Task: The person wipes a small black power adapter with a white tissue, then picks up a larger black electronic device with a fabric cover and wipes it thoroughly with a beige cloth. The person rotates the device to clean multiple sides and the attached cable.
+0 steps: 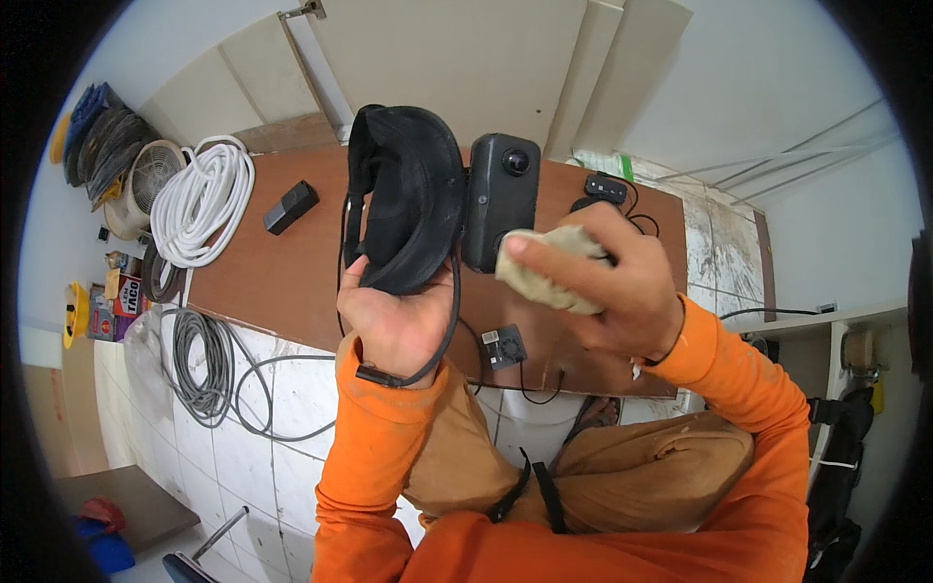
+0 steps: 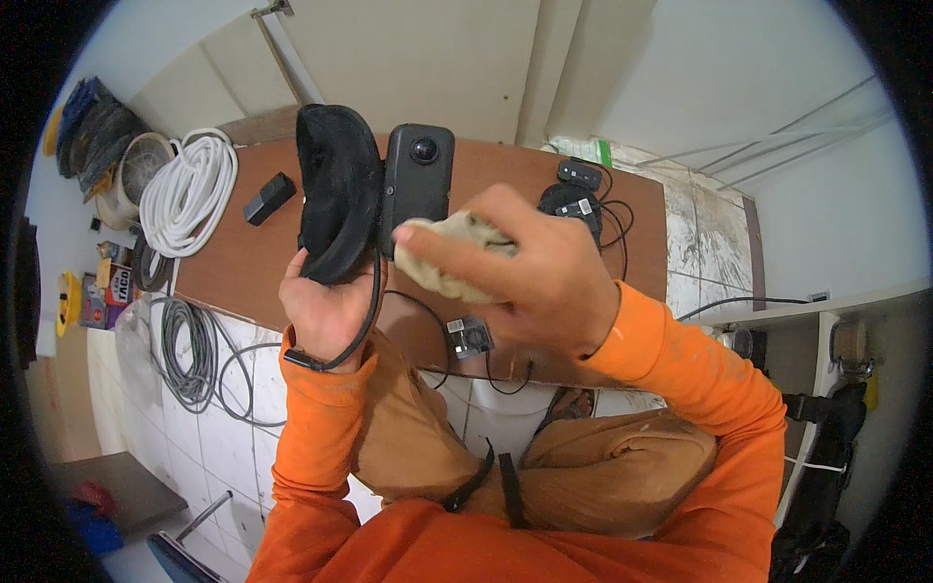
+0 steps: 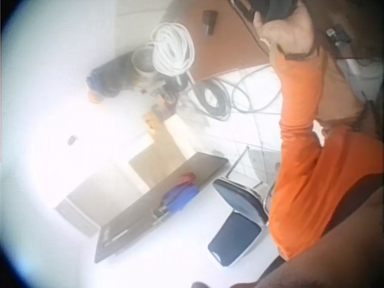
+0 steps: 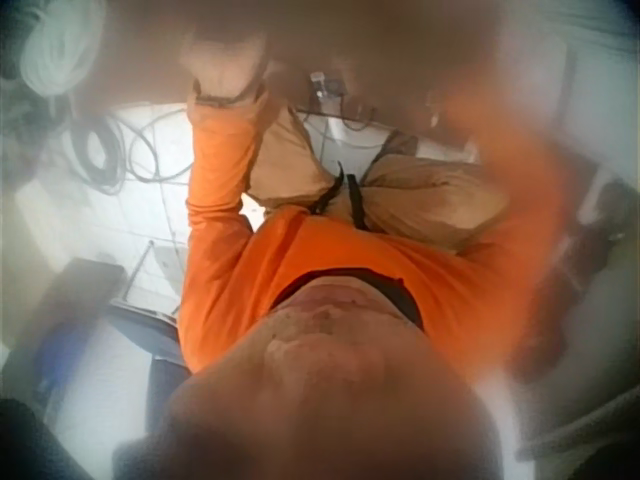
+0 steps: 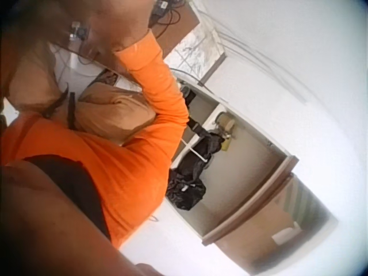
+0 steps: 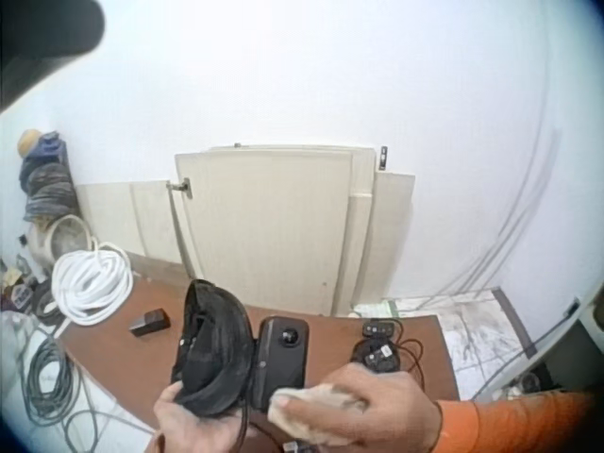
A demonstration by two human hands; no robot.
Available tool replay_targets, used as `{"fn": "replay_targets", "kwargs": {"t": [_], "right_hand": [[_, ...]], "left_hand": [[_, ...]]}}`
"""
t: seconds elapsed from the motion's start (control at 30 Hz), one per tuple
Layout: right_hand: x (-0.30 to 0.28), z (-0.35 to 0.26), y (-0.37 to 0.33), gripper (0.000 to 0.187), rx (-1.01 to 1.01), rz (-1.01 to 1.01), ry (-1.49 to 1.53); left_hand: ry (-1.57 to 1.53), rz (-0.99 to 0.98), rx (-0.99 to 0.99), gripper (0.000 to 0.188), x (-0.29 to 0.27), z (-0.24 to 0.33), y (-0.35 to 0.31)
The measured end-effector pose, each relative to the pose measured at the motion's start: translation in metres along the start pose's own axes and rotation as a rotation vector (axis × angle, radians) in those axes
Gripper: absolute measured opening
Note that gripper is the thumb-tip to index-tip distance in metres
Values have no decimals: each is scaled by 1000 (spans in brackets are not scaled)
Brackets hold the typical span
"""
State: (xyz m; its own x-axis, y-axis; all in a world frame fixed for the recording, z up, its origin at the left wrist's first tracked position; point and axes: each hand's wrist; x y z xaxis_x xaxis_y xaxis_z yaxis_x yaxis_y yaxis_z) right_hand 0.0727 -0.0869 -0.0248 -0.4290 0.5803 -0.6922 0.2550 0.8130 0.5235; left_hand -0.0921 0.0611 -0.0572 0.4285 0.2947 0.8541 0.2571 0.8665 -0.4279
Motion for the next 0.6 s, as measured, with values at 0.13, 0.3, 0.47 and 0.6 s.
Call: {"fn": "replay_targets", "kwargs": {"t": [0.13, 0.3, 0.47, 0.6], "right_hand": [[4, 17, 0, 53, 58, 54, -59], [2, 2, -5, 52, -37, -9, -129], [-2, 30, 9, 56, 93, 132, -96], [-5, 10, 4, 55, -106, 26, -78]], "left_hand": [[14, 17, -52, 42, 4, -2, -4], [1, -24, -27, 42, -5, -1, 2], [45, 54, -33, 42, 8, -3, -6], [40, 59, -41, 42, 6, -3, -6]]}}
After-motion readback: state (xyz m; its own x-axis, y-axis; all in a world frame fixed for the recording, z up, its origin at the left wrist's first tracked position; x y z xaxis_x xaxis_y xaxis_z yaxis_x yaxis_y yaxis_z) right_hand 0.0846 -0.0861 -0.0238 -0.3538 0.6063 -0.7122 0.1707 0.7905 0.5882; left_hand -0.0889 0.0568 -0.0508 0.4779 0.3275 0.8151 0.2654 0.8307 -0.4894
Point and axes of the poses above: each hand's wrist, its own y-axis towards the middle knuckle, its own x-axis out of the palm, z = x × y, and after that the axes turned 15 degrees about x, right-handed
